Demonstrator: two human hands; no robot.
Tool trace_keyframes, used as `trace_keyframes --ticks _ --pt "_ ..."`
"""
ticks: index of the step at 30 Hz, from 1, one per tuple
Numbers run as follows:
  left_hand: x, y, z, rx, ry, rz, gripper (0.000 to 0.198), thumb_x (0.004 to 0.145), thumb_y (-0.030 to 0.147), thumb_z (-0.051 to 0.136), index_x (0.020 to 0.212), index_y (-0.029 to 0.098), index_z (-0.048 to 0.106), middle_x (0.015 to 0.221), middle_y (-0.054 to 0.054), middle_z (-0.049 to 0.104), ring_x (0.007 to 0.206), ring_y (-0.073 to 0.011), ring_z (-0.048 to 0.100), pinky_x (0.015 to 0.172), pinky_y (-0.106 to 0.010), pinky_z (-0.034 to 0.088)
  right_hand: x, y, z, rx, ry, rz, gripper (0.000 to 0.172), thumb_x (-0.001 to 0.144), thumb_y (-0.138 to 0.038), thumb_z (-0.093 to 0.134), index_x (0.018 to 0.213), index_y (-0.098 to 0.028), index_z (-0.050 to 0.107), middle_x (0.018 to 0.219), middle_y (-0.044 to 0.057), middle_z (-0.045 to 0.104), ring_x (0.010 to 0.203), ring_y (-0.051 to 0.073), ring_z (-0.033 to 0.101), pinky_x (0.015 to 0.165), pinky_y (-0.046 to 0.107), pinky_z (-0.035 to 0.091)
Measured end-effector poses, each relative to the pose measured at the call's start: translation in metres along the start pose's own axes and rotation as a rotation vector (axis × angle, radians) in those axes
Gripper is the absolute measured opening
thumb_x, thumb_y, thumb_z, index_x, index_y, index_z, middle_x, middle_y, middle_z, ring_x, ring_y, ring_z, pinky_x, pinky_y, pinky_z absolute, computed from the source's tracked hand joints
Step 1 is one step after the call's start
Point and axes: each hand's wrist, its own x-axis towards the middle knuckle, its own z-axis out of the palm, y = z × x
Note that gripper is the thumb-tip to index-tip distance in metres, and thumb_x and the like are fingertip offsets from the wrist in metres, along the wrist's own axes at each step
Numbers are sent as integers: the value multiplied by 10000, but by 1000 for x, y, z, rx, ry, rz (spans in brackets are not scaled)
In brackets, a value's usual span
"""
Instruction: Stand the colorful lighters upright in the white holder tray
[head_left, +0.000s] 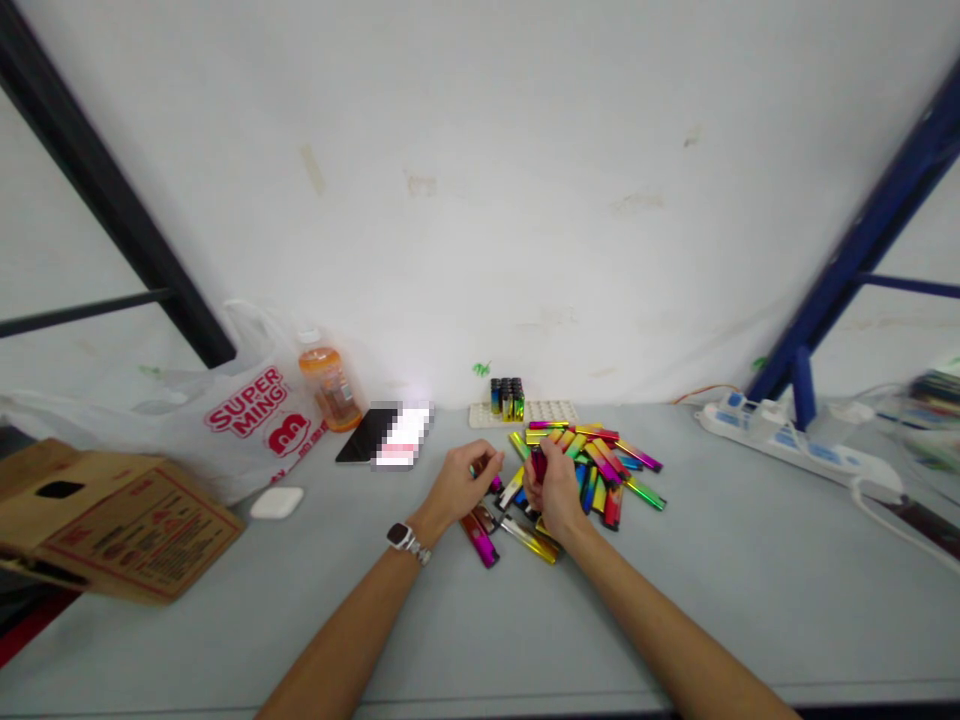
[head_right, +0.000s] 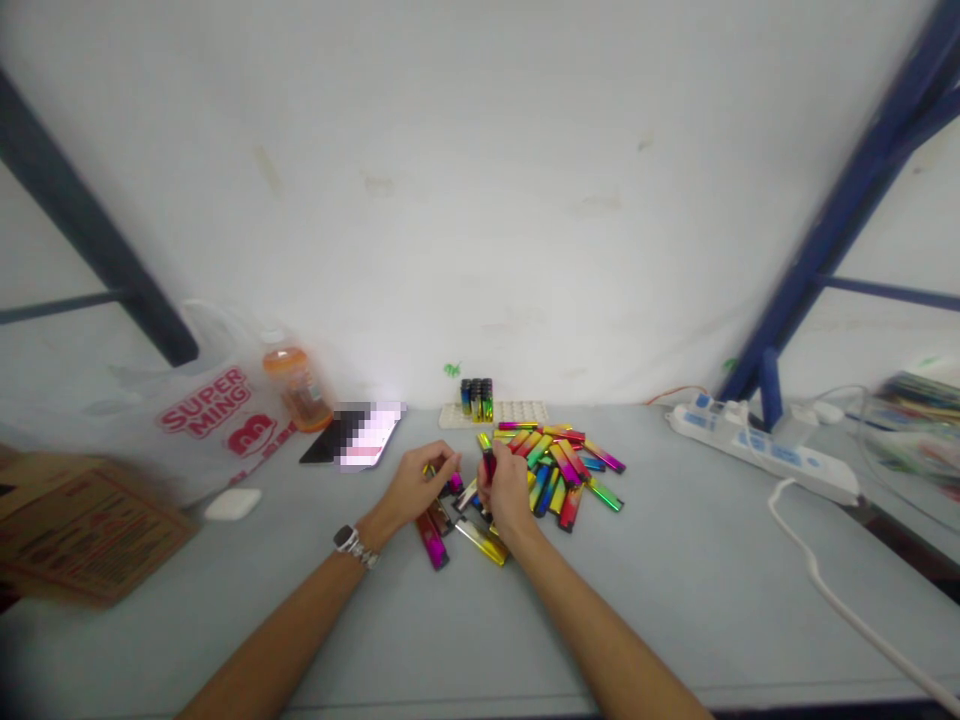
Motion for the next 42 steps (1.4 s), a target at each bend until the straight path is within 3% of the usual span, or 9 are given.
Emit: trace_keyframes --ticks 12,29,36,42 --pt "0 0 0 18 4 2 354 932 418 496 709 165 601 640 -3 612 616 -130 560 611 -240 444 -4 -5 5 -47 19 -22 488 863 -496 390 444 -246 389 332 -42 272 313 99 231 326 265 142" --pt "0 1 1 11 9 1 325 930 385 514 708 163 601 635 4 602 611 -125 551 610 -234 434 -1 -2 3 23 18 5 512 847 -517 407 424 -228 408 333 -54 263 302 83 211 322 234 136" --pt "0 4 -1 -2 32 19 282 932 348 519 743 159 608 682 0 606 633 -118 556 633 -235 443 2 0 2 151 -100 92 585 807 -701 400 533 -196 510 382 -58 315 333 71 231 353 221 123" --pt "0 8 10 -178 122 45 177 894 330 598 943 165 639 897 -36 642 754 -126 602 703 -242 495 1 5 5 -34 -24 -16 480 785 -681 549 715 -208 508 524 -61 427 420 87 338 386 225 243"
